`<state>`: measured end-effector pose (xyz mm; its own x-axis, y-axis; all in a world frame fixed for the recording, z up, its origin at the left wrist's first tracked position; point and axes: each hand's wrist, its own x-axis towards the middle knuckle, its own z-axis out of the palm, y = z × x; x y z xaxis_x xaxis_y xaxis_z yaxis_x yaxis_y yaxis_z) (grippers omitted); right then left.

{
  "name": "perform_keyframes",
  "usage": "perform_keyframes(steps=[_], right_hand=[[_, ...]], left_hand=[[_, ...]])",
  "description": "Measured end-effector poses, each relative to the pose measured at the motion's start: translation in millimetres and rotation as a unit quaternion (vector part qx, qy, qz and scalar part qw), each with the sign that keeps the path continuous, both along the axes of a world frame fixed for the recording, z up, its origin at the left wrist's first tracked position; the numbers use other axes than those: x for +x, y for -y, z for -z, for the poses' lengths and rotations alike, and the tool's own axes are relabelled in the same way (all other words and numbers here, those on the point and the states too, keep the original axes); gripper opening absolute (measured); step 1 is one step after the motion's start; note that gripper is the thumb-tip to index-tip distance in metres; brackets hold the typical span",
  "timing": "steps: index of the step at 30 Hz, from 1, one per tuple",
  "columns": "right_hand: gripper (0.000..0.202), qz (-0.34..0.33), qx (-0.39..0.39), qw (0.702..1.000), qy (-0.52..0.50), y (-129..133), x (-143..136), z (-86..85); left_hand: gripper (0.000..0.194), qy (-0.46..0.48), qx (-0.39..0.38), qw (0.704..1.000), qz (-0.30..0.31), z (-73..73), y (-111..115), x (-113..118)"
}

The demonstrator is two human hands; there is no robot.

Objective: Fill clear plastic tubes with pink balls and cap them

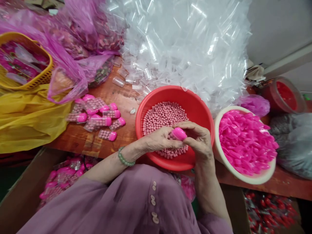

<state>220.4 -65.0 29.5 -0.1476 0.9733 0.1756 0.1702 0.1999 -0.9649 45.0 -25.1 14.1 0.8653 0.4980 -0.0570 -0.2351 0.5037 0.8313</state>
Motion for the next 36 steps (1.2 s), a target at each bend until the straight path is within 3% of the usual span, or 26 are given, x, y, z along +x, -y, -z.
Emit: perform_keyframes(steps=[3, 8, 13, 19, 27, 32, 36], right_hand=[[0.032, -0.006, 0.031, 0.999, 0.039, 1.2, -0.5, -2.3], [0.028, -0.015, 0.061, 0.988, 0.14, 1.4, -10.0, -10.0], [0.017, 0.049, 0.039, 0.992, 0.114, 3.0, -21.0, -6.0], [0.016, 0.037, 0.012, 0.996, 0.086, 6.4, -20.6, -6.7], [0.02, -0.006, 0.047, 0.986, 0.157, 9.6, -15.6, -13.6], [0.021, 0.045, 0.06, 0.987, 0.139, 12.6, -21.2, -3.4], [0.021, 0.063, 0.066, 0.985, 0.144, 14.9, -23.0, 0.1]], left_hand=[[0.032, -0.021, 0.032, 0.999, 0.007, 4.8, 1.7, 1.6], [0.015, -0.132, 0.154, 0.977, -0.068, 10.3, 6.8, 3.4], [0.012, -0.172, 0.195, 0.958, -0.118, 6.1, 6.7, 2.5], [0.007, -0.2, 0.265, 0.937, -0.109, 11.4, 7.5, 2.9], [0.009, -0.235, 0.251, 0.938, -0.05, 9.8, 8.9, 0.0], [0.005, -0.183, 0.229, 0.953, -0.083, 16.4, 6.2, 1.6], [0.013, -0.168, 0.214, 0.96, -0.071, 17.6, 6.0, 0.8]])
